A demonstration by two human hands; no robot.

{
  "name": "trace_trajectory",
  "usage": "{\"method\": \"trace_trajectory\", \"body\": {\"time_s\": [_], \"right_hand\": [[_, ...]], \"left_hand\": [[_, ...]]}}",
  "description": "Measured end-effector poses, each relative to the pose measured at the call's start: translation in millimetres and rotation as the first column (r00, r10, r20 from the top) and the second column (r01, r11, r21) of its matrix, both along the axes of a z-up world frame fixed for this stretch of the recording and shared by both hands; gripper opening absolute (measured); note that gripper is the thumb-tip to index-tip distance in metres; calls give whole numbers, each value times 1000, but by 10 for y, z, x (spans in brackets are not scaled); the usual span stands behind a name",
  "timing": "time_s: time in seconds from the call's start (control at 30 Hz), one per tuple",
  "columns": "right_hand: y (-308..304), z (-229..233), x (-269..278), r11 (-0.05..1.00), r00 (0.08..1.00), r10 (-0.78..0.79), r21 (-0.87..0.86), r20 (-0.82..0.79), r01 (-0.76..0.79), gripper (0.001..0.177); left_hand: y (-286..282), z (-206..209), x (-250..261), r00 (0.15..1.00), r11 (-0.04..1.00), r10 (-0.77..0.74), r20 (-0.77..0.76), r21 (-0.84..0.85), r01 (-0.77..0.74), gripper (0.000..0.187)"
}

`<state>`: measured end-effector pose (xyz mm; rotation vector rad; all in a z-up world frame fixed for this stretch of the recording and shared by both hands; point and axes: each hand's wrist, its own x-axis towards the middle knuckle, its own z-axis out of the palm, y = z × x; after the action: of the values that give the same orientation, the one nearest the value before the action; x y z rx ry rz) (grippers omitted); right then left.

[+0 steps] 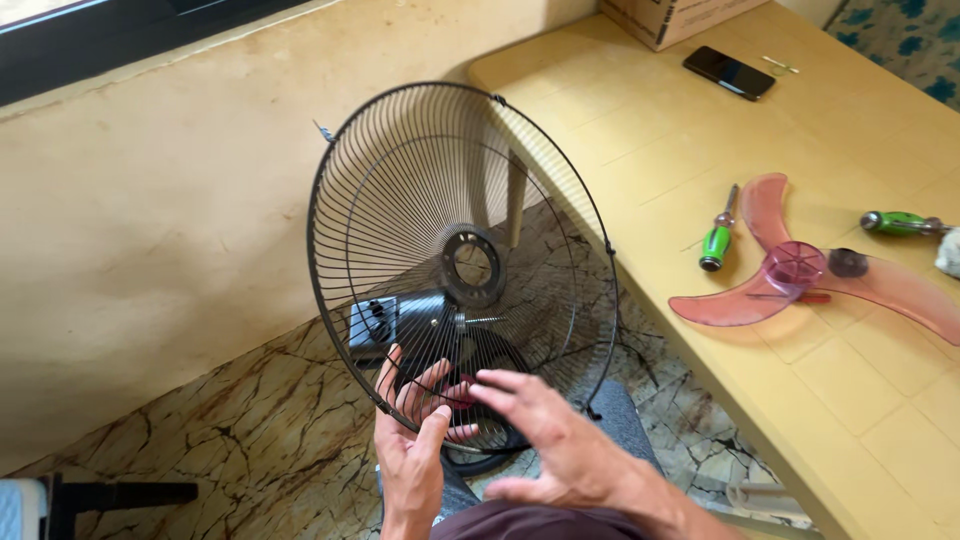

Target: The person uses a screwdriver to tighten screws on the motor housing of a table fan. They then attach the front fan cage to the motor assembly, aligning and securing it by hand.

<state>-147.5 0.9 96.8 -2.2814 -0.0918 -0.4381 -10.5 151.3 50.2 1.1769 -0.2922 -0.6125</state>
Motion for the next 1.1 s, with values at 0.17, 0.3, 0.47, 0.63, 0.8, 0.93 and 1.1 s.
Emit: {"method": "trace_trajectory", "body": {"time_s": [0.17, 0.3, 0.47, 0.63, 0.8, 0.93, 1.1], "right_hand": [[293, -241, 122, 991, 994, -105, -84, -18, 103, 79], [419, -463, 116, 968, 973, -224, -106, 51, 228, 78], [442, -623, 36, 958, 959, -259, -98, 116, 270, 76], [458, -739, -51, 956, 946, -285, -24, 152, 292, 60], [473, -802, -134, 951, 937, -308, 51, 166, 304, 59], [448, -813, -180, 943, 920, -324, 153, 219, 295, 48], [440, -821, -230, 934, 917, -326, 228, 230, 275, 46]], "left_hand": [[93, 47, 14, 1000, 1000, -2, 16, 9, 2, 84], [86, 90, -29, 1000, 998, 10, 5, 65, -10, 83], [1, 215, -69, 995, 991, -59, 85, 123, 48, 74], [-103, 277, -115, 984, 968, -97, 150, 246, 57, 78], [-108, 153, -51, 976, 976, -179, 121, 149, 161, 82], [-123, 2, 231, 957, 979, -154, 245, 172, 114, 68], [-199, -108, 679, 430, 735, -276, 860, 477, -482, 89]]}}
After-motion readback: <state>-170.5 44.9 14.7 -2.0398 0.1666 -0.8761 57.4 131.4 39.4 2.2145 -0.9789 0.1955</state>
